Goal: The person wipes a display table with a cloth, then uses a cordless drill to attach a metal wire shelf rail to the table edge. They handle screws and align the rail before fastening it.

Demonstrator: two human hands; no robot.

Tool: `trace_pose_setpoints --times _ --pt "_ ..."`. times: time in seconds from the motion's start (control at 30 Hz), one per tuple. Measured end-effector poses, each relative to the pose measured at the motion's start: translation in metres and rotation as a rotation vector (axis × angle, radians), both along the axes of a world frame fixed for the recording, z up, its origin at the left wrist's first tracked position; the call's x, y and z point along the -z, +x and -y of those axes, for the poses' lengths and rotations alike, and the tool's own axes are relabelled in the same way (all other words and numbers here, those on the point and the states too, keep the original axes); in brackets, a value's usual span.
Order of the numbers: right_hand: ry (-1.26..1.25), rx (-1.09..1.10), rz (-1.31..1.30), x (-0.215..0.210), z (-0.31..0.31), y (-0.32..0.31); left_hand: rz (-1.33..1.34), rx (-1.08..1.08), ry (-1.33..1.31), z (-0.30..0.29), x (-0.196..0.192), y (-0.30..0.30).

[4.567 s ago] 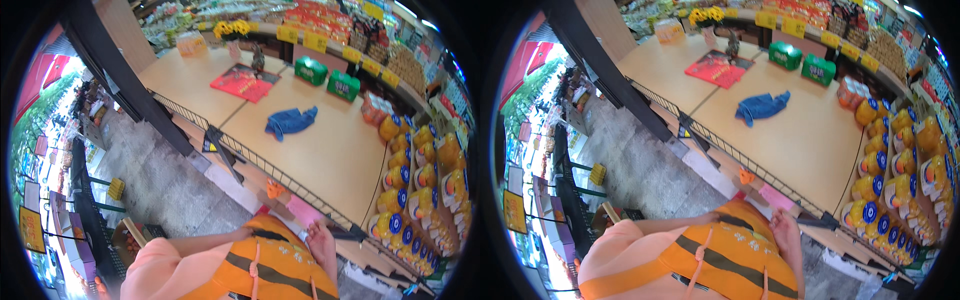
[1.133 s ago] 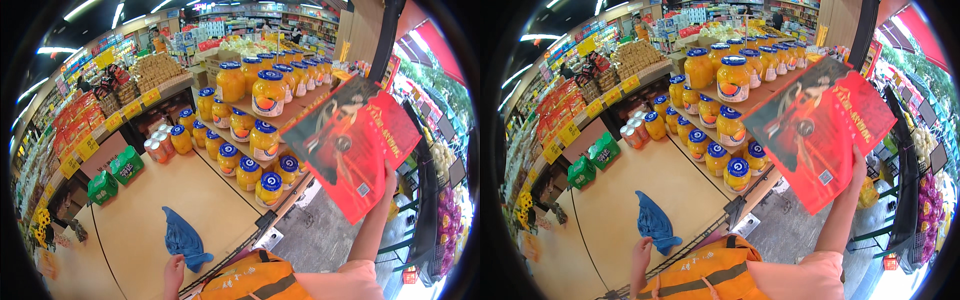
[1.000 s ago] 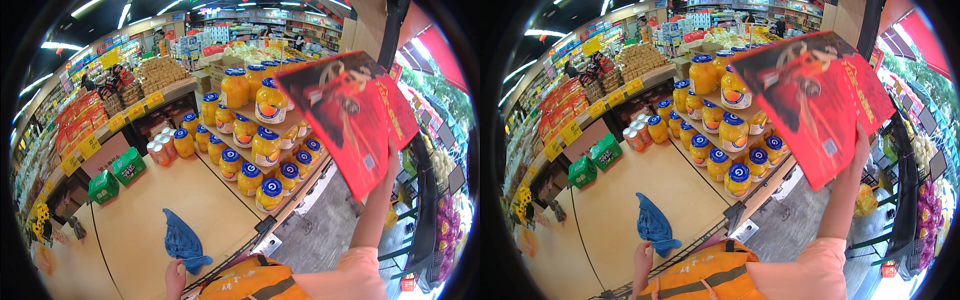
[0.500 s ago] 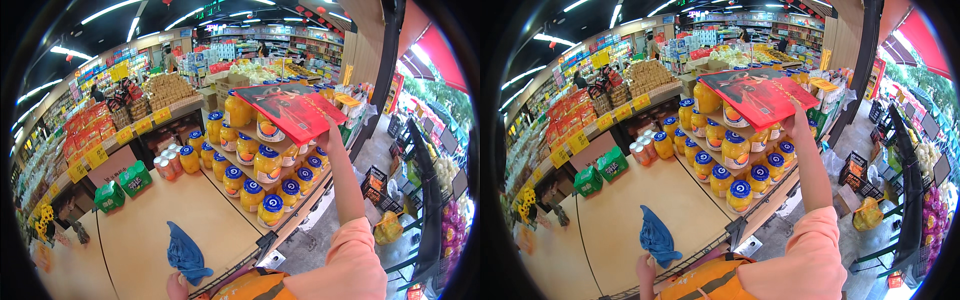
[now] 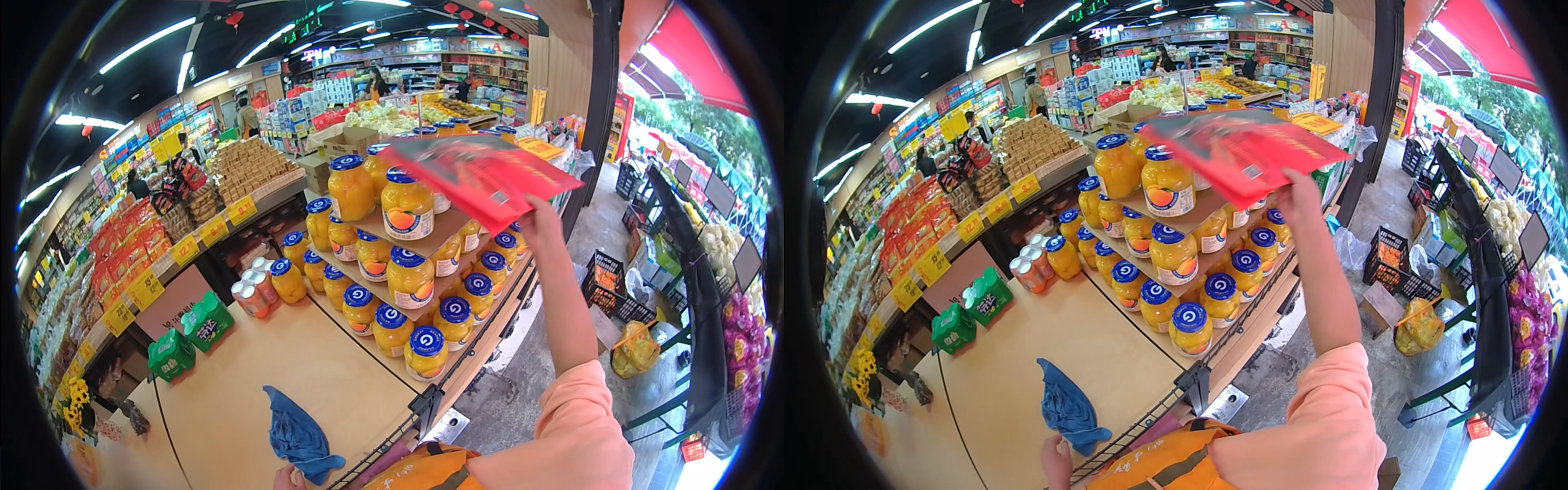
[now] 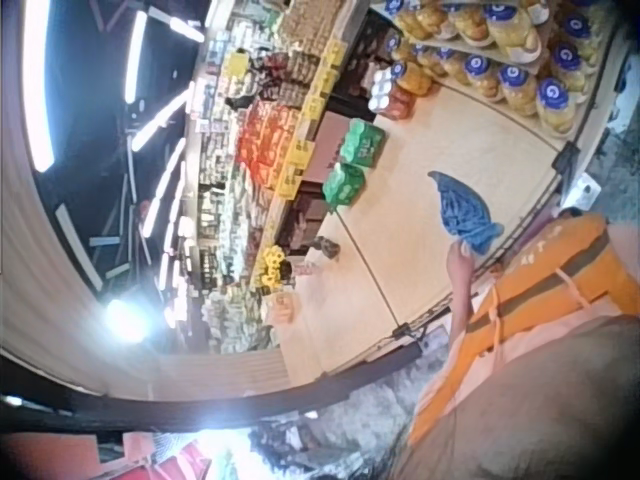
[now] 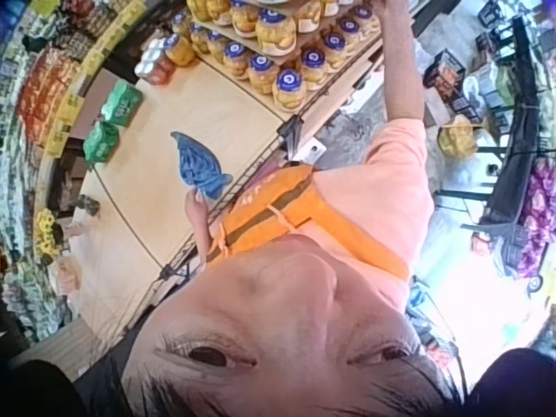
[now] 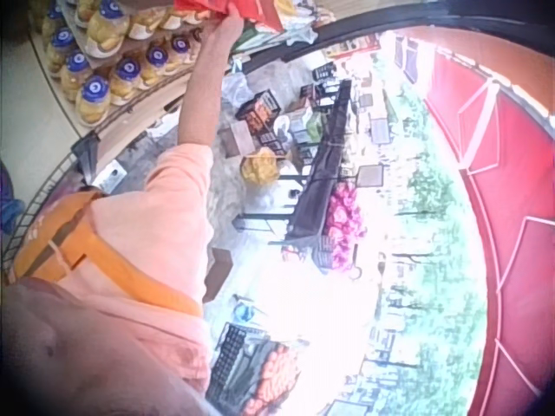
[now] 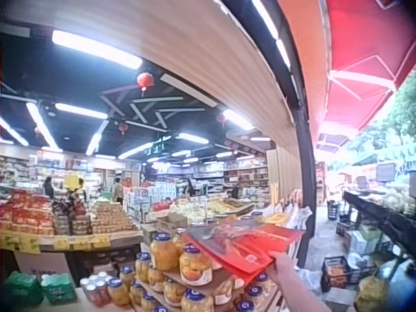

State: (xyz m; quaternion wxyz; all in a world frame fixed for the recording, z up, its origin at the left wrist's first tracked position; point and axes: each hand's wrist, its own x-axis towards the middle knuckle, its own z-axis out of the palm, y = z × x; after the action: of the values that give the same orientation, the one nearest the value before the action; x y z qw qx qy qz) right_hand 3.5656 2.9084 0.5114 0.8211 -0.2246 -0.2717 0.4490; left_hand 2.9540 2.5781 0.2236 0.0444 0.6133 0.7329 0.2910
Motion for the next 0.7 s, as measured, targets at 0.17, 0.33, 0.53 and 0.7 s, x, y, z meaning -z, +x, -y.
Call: trace_pose_setpoints --times 0.17,0.33,0.53,0.7 --pt "0.071 0.329 -0.082 -0.033 -0.032 0.050 0.013 -0.072 -0.009 0.003 0.004 0.002" --pt "0.072 0.581 0.069 -0.058 -0.132 0.050 -0.007 -0.108 0.008 0.005 -0.003 0.006" --pt "-0.128 -0.022 0.133 -0.078 -0.240 0.014 0.019 -0.180 -0.021 -0.001 -0.014 0.016" --pt "-0.140 -0.321 0.689 -0.071 -0.153 -0.031 0.079 -0.191 0.031 0.000 -0.030 0.016"
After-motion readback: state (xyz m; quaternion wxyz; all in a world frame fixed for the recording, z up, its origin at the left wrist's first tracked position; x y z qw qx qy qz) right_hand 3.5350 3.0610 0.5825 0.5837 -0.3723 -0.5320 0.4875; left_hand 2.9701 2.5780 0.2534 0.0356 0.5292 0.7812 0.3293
